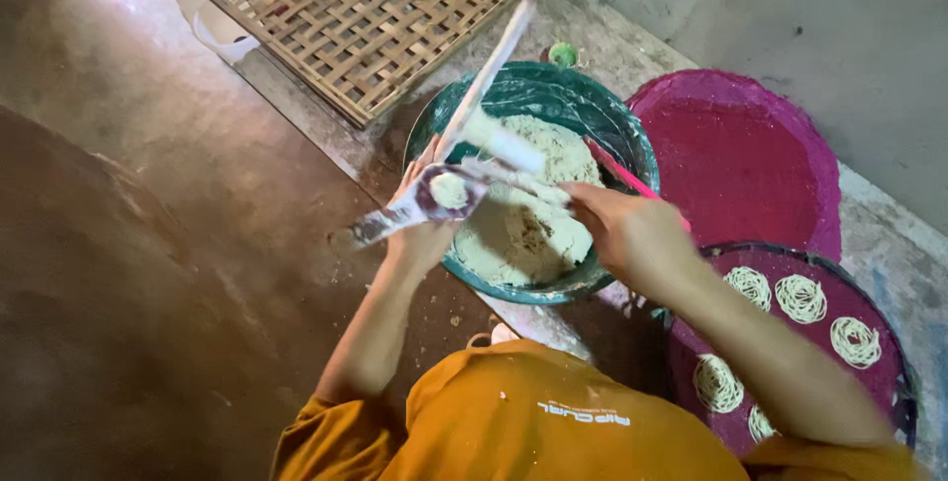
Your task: The person uses a manual noodle press to extrude dough into spiral shapes onto a pink tray. They repeatedly load dough into the press, squeeze it, and arrange the formed noodles. The tray is then placed into a steamer pot and covered.
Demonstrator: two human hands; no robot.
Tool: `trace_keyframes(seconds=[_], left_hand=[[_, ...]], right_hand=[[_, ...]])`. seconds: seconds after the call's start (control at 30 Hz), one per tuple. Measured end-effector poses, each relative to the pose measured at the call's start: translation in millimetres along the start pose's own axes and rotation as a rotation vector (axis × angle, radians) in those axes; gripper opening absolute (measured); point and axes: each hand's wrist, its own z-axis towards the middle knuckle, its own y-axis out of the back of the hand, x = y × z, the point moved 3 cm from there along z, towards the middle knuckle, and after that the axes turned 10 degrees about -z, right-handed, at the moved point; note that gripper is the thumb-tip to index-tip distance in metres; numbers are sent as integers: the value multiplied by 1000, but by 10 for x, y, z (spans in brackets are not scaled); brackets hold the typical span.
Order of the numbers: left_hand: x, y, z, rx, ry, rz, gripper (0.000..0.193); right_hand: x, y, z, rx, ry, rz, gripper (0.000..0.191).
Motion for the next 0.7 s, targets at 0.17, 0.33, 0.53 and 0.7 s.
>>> trace_keyframes(seconds=[0.17, 0.33, 0.53, 0.7], left_hand=[[134, -67, 42, 26, 87, 179, 65], [664, 236, 225, -192, 83, 108, 72], [681, 57, 169, -132, 521, -993, 38], [-588, -752, -502, 456, 942, -1546, 39]], right_hand=[[11, -1168, -28, 153, -284, 452, 35], [107, -1411, -237, 246, -145, 717, 46], [-173, -1228, 60, 137, -10, 860, 35], [-344, -636, -291, -437, -114, 1926, 93]])
